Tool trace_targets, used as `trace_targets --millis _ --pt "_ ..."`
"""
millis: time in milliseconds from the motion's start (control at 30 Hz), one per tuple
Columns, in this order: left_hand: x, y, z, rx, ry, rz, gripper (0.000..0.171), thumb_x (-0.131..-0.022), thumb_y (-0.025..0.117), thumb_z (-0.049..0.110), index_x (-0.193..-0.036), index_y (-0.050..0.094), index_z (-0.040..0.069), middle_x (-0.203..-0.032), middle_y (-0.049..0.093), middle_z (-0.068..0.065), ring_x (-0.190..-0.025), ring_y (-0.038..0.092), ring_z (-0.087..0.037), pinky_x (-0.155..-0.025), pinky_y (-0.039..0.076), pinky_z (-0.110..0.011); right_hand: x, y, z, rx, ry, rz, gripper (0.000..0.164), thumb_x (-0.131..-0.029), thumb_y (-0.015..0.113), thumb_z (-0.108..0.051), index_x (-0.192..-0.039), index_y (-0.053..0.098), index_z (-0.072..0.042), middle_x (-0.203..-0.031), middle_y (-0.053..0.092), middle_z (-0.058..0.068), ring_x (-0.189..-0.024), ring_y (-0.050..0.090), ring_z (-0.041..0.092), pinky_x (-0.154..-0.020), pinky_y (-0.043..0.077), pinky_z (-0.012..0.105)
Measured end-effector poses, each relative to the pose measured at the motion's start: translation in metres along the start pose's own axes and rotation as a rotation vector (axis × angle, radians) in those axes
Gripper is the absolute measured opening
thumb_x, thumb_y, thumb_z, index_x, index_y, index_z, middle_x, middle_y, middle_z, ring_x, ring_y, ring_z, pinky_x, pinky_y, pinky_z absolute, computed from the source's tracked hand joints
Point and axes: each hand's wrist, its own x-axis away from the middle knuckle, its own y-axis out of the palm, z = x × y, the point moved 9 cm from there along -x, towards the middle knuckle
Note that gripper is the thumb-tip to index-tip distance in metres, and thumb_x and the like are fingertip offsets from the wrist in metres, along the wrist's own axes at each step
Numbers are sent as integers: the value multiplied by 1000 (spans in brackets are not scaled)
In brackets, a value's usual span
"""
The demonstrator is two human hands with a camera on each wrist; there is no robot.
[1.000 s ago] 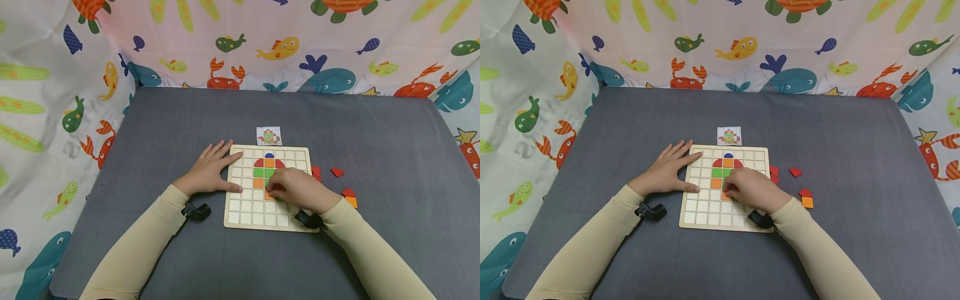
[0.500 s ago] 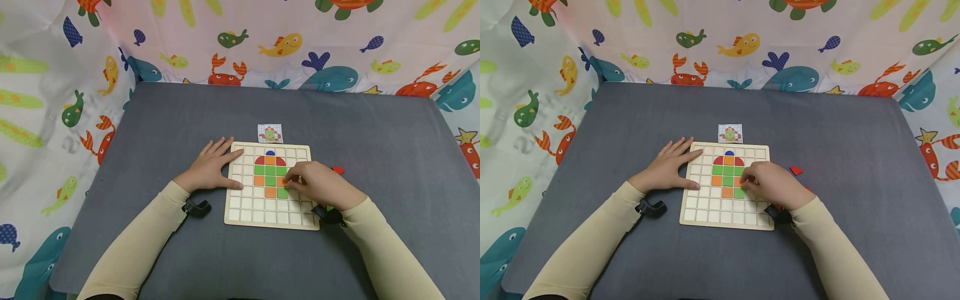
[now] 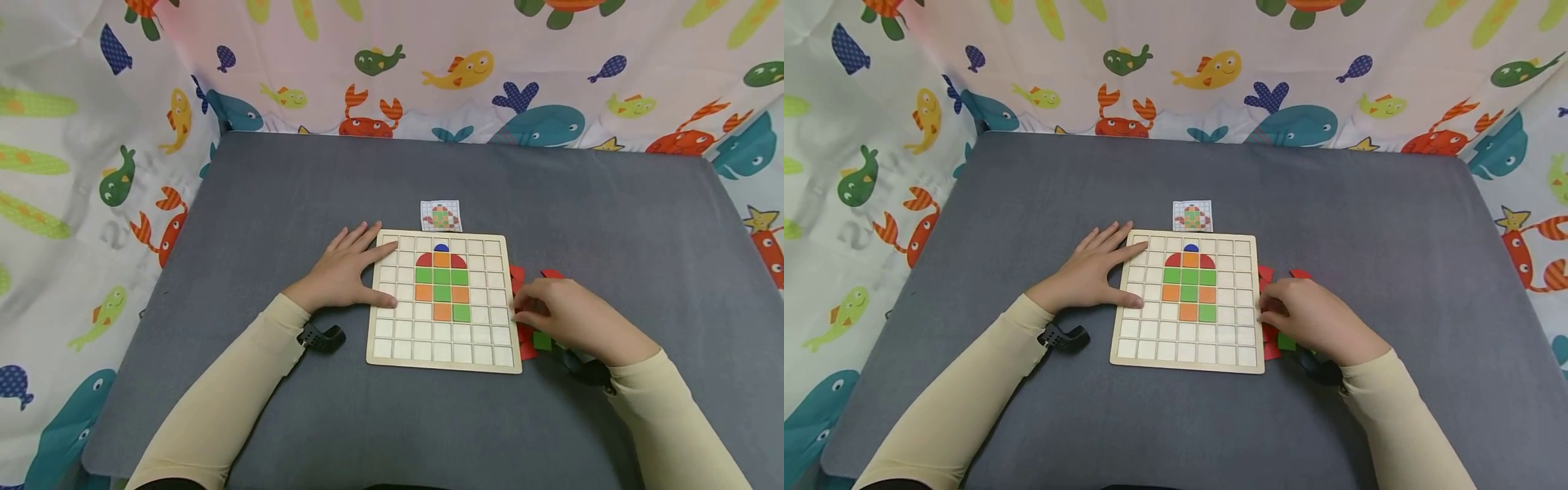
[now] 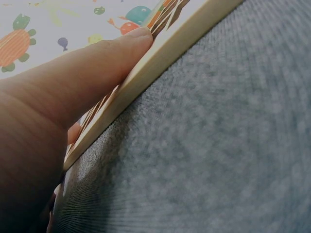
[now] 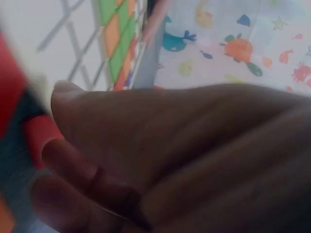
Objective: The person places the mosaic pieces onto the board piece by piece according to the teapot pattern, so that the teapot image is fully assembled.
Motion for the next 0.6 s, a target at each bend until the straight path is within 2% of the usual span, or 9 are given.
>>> trace_targets --millis 267,433,600 --pt "1 -1 -1 14 -9 2 112 -77 71 85 -168 27 38 -178 1 1 -164 -6 -22 -130 -9 -49 26 4 13 32 14 -18 17 -85 89 -17 -98 77 -16 -85 65 -13 -75 56 4 -67 52 28" --pt "1 -1 0 13 -10 -2 111 -77 71 85 -168 26 38 -178 1 1 -164 -6 -22 -130 -9 -49 31 11 15 55 3 -40 25 -79 94 -16 -98 78 -12 -90 63 -9 -78 55 7 -67 52 28" --pt "0 -1 1 13 2 0 111 -77 71 84 -168 27 37 -178 2 0 -164 -5 -23 -130 -8 -50 31 11 15 65 3 -34 24 -77 94 -12 -92 75 -14 -86 60 -10 -77 54 8 -66 52 28"
